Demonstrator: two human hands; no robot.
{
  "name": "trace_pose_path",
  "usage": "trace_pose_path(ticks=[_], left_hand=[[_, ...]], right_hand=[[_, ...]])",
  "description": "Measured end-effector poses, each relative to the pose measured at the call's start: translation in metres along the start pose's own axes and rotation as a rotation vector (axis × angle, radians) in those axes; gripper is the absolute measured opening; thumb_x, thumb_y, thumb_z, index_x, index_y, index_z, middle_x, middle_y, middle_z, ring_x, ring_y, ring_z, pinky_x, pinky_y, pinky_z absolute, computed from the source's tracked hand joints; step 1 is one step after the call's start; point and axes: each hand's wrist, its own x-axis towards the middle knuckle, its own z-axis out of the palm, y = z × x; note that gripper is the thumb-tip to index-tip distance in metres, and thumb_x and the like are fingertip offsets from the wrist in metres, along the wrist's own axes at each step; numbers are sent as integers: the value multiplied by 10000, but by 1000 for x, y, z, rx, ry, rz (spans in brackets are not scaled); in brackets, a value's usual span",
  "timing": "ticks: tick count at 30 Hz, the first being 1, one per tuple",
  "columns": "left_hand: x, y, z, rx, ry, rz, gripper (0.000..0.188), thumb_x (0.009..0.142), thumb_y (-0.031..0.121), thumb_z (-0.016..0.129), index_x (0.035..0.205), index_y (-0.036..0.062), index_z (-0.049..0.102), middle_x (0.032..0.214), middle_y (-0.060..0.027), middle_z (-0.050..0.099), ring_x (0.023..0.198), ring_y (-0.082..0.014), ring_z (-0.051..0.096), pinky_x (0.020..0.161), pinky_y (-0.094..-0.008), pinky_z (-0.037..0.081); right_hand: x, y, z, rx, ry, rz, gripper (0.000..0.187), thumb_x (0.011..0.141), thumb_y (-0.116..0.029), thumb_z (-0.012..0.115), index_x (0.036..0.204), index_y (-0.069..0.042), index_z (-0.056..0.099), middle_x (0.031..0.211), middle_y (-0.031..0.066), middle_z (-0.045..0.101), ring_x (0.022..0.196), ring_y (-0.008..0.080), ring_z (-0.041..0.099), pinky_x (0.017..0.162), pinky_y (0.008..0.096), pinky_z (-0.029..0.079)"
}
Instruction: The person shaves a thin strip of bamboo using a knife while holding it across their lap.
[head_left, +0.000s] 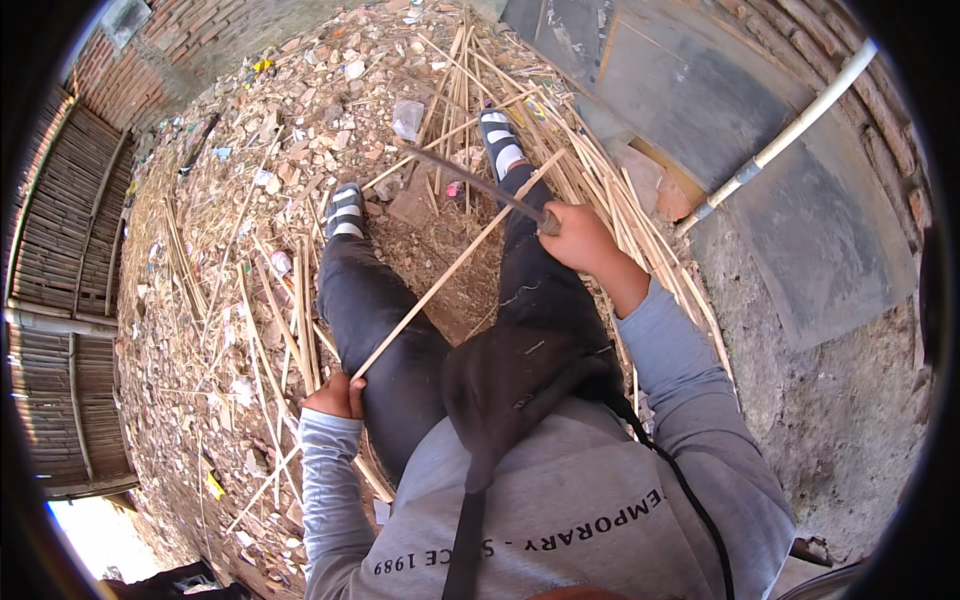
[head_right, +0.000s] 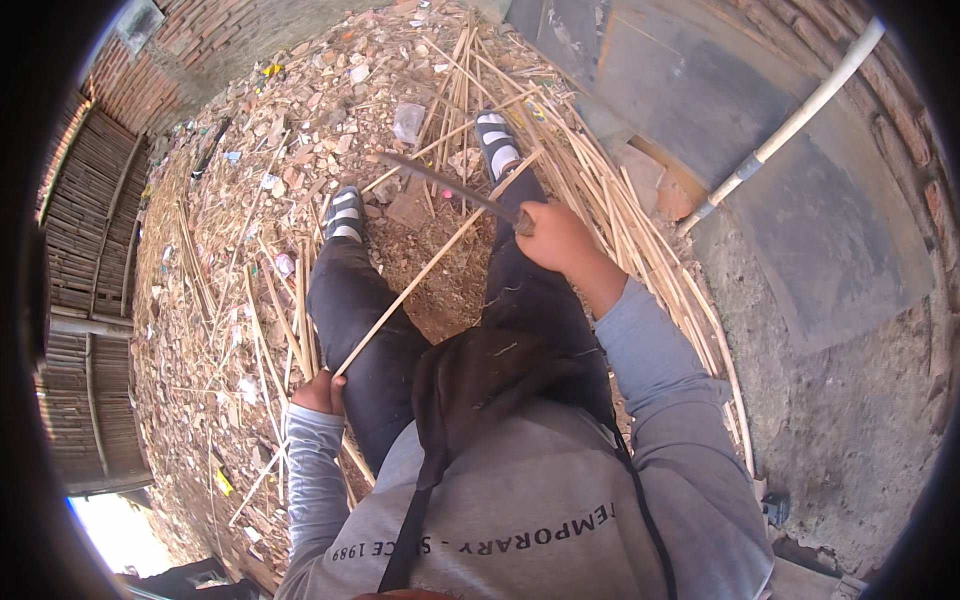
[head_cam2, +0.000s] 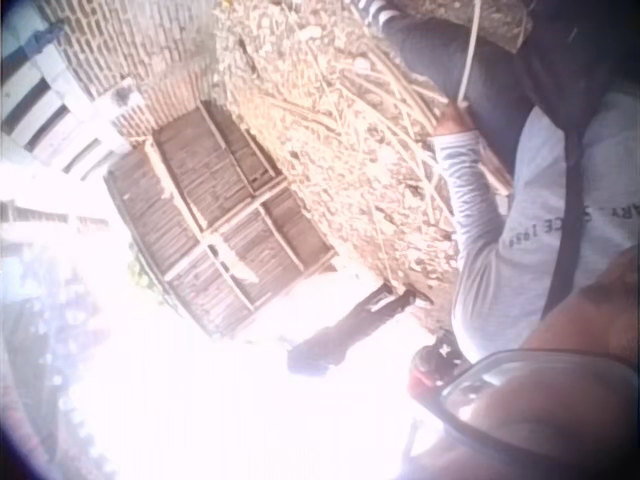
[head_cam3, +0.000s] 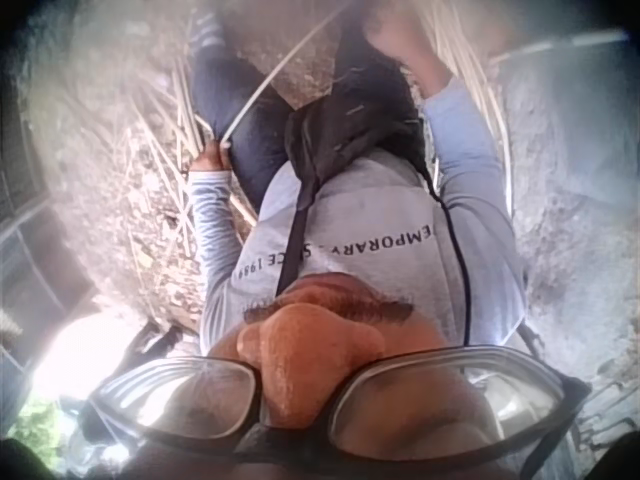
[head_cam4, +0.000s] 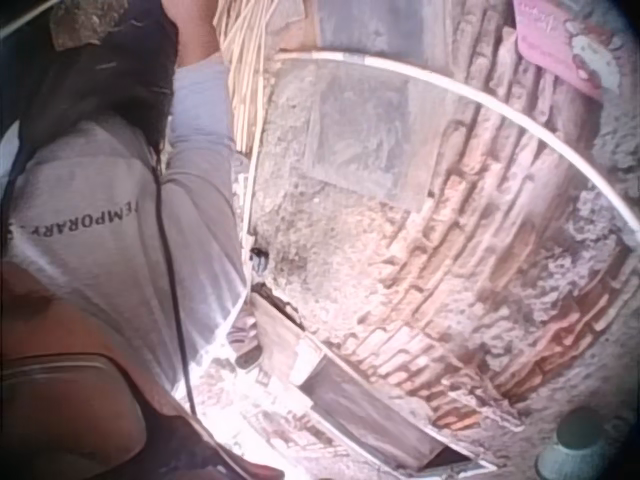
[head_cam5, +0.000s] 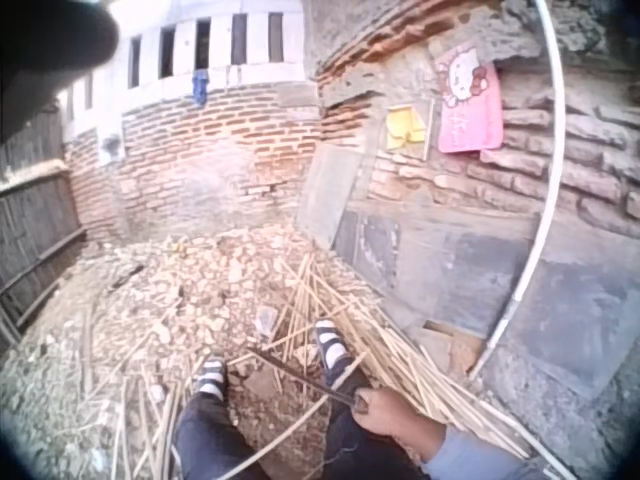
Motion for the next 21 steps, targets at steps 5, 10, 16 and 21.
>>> trace_pose_path(ticks=[5, 10, 16, 21], left_hand=[[-4, -6, 1, -2, 30, 20, 366, 1006, 411, 556, 856, 79, 586, 709, -190, 647, 616, -435, 635, 572, -534, 493], [2, -5, -3, -5, 24, 35, 358, 1008, 393, 562, 844, 76, 580, 646, -205, 623, 598, -446, 624, 549, -538, 485], [0, 2, 0, -10, 9, 1, 292, 999, 351, 579, 913, 73, 552, 652, -201, 622, 606, -449, 625, 549, -542, 483], [0, 8, -4, -3, 70, 40, 278, 976, 334, 611, 883, 78, 555, 693, -190, 631, 627, -439, 632, 561, -538, 491]], right_hand=[[-1, 2, 0, -118, -78, -106, 162, 776, -219, 693, 842, -83, 638, 794, 186, 674, 802, 423, 658, 713, 513, 521], [31, 51, -19, 60, 91, 163, 259, 798, -229, 679, 1007, -79, 710, 886, 207, 705, 855, 409, 678, 746, 459, 537], [-10, 0, -26, -214, -138, -34, 187, 758, -202, 679, 899, -79, 676, 838, 195, 684, 836, 418, 655, 733, 501, 513], [2, 35, -28, -62, -202, 83, 163, 762, -187, 662, 876, -73, 680, 834, 189, 685, 818, 416, 655, 728, 486, 517]])
